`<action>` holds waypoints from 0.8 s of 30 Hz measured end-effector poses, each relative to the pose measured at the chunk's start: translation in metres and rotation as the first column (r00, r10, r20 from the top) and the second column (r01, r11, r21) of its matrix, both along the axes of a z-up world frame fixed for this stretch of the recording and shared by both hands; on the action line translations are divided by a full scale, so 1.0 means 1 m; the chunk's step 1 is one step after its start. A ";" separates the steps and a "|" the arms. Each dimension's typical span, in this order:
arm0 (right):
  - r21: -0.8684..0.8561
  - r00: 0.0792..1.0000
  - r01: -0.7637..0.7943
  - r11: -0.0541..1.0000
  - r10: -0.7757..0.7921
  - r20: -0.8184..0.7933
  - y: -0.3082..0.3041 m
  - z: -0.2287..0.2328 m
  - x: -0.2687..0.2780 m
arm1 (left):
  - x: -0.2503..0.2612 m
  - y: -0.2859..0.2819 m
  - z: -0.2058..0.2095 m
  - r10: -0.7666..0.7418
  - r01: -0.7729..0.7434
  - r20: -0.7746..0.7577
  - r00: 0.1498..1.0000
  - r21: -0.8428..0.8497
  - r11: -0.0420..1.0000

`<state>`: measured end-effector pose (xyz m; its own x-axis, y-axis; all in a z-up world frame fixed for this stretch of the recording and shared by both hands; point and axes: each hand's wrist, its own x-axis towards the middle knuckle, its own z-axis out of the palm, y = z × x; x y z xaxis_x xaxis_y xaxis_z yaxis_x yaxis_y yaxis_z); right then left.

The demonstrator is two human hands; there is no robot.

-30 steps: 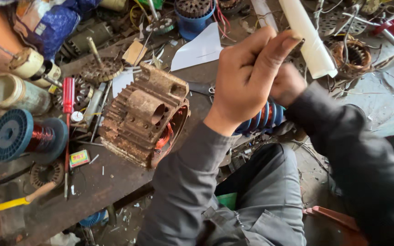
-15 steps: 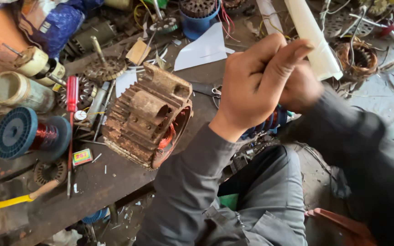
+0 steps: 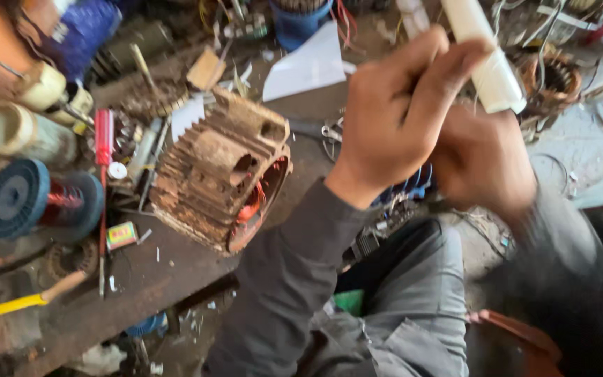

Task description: The person winds copper wire onto a blue plastic bobbin using a metal tool to guide and tighten the coils. They then use pliers to cut the wire and secure the end, continuing to wind and adjust the coil on the bobbin.

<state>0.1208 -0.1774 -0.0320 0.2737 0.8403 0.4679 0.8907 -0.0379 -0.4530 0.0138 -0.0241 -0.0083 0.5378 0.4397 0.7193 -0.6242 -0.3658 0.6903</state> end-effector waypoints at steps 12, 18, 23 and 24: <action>-0.247 0.912 -0.037 0.968 -0.069 -0.405 -0.038 -0.135 -0.077 | -0.005 0.009 0.006 -0.028 0.029 0.046 0.999 -0.013 1.000; -0.368 0.993 -0.055 0.928 0.089 0.076 -0.026 -0.133 -0.070 | -0.009 0.009 -0.002 -0.004 0.003 -0.006 1.000 -0.101 0.995; 0.061 0.995 -0.101 0.993 0.103 -0.020 -0.035 -0.150 -0.061 | -0.022 0.012 -0.036 0.044 -0.055 -0.085 0.995 -0.128 0.990; 0.118 0.972 -0.113 0.987 0.135 -0.195 -0.039 -0.155 -0.056 | -0.022 0.017 -0.041 0.043 -0.054 -0.082 0.996 -0.131 0.990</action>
<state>0.0649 -0.2160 -0.1873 0.2683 0.8225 0.5016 0.7754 0.1246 -0.6191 -0.0086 -0.0069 -0.0496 0.5660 0.5552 0.6095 -0.5501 -0.2963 0.7808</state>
